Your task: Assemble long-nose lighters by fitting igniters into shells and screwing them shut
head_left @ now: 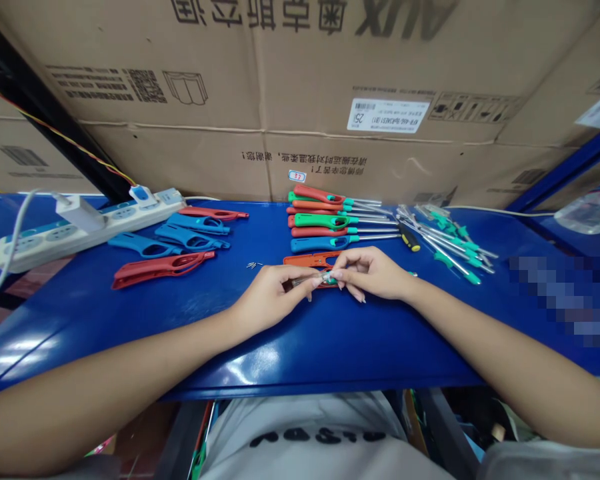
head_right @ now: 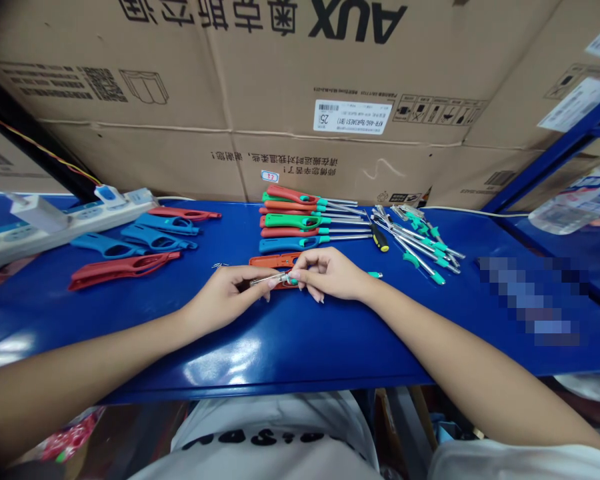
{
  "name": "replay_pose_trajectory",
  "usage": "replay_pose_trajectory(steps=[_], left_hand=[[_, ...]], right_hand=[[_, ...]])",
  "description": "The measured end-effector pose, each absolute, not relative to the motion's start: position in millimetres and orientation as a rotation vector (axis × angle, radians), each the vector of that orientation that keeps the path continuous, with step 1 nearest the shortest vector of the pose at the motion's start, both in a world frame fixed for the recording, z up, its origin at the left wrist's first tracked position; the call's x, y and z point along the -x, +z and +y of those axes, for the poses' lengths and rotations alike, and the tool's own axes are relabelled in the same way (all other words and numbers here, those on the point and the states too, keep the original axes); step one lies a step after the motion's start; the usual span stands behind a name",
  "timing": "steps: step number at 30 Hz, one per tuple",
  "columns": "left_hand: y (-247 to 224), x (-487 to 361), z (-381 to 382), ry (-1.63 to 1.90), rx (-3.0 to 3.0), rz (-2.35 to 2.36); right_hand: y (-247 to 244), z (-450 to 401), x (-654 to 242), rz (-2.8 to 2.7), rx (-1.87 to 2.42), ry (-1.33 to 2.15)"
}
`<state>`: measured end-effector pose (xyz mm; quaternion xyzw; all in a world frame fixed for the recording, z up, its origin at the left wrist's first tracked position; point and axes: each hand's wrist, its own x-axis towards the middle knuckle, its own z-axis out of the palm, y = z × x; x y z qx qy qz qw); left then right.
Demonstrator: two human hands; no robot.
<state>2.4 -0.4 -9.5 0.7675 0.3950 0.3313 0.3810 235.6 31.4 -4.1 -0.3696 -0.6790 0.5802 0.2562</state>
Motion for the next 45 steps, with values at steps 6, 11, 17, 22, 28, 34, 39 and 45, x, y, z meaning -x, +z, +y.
replay_pose_trajectory(steps=[6,11,17,22,28,34,39,45], left_hand=[[-2,9,7,0.832,-2.049,1.024],[7,14,10,0.806,-2.389,1.031],[8,17,13,0.692,-2.569,1.04],[4,17,14,0.621,-2.591,1.032],[-1,16,13,0.593,-2.518,1.062],[0,13,8,0.643,-2.442,1.078],[6,16,6,0.634,-2.46,1.09],[6,19,10,0.595,-2.441,1.071]], right_hand=[[-4,37,-240,-1.895,0.991,1.601],[-4,39,-242,-1.854,1.025,1.578],[-4,39,-242,-1.856,1.029,1.567],[-4,39,-243,-1.862,1.035,1.566],[-2,39,-242,-1.875,1.036,1.559],[-4,39,-242,-1.87,1.038,1.568],[-4,39,-242,-1.872,1.034,1.561],[-2,38,-241,-1.871,1.057,1.561]])
